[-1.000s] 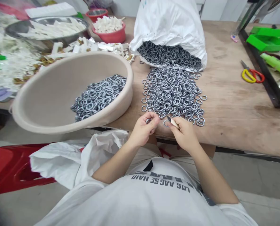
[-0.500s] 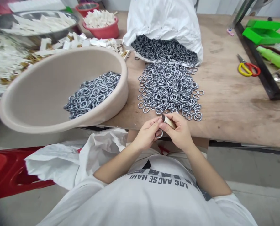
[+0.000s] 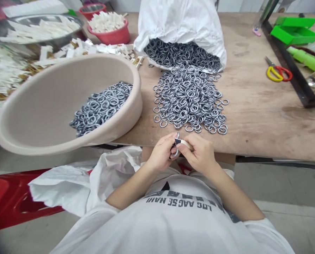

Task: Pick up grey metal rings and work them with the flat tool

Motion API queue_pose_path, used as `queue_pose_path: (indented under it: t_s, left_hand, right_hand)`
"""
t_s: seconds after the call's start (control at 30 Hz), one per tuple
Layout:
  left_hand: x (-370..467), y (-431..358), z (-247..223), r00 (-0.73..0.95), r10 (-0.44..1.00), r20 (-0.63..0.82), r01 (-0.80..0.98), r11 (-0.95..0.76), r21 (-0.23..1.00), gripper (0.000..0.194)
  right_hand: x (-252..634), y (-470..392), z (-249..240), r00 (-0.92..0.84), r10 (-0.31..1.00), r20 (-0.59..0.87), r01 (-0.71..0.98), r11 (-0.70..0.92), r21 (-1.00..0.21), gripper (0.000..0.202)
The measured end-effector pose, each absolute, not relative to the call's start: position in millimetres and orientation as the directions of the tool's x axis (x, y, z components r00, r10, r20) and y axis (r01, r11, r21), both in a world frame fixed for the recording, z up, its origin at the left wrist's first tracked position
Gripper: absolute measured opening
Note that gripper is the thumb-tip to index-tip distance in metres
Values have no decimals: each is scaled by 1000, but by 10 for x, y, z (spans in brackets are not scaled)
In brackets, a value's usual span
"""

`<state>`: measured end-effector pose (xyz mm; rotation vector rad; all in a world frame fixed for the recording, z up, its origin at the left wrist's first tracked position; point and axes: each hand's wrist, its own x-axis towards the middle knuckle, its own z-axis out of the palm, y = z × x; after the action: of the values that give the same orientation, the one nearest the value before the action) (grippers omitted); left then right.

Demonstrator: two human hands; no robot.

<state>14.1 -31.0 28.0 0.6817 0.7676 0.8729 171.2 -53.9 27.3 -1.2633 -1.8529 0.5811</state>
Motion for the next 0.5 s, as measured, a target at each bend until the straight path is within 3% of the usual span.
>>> queue_pose_path:
  t_s: [0.17, 0.33, 0.4, 0.5]
  left_hand:
    - [125, -318, 274, 431, 850, -304, -406, 483, 776, 39]
    - [49, -379, 331, 582, 782, -223, -359, 493, 792, 41]
    - [10, -362, 357, 548, 806, -223, -413, 493, 766, 39]
    - [-53, -283, 372, 444, 858, -260, -504, 479, 719, 27]
  right_hand:
    - [1710, -512, 245, -206, 904, 374, 596, 419, -685, 31]
    - [1833, -348, 235, -22, 968, 250, 638, 206, -742, 38]
    - [1848, -281, 232, 9, 971, 238, 724, 158, -671, 35]
    - [1803, -220, 219, -42, 977, 207, 886, 133, -443, 28]
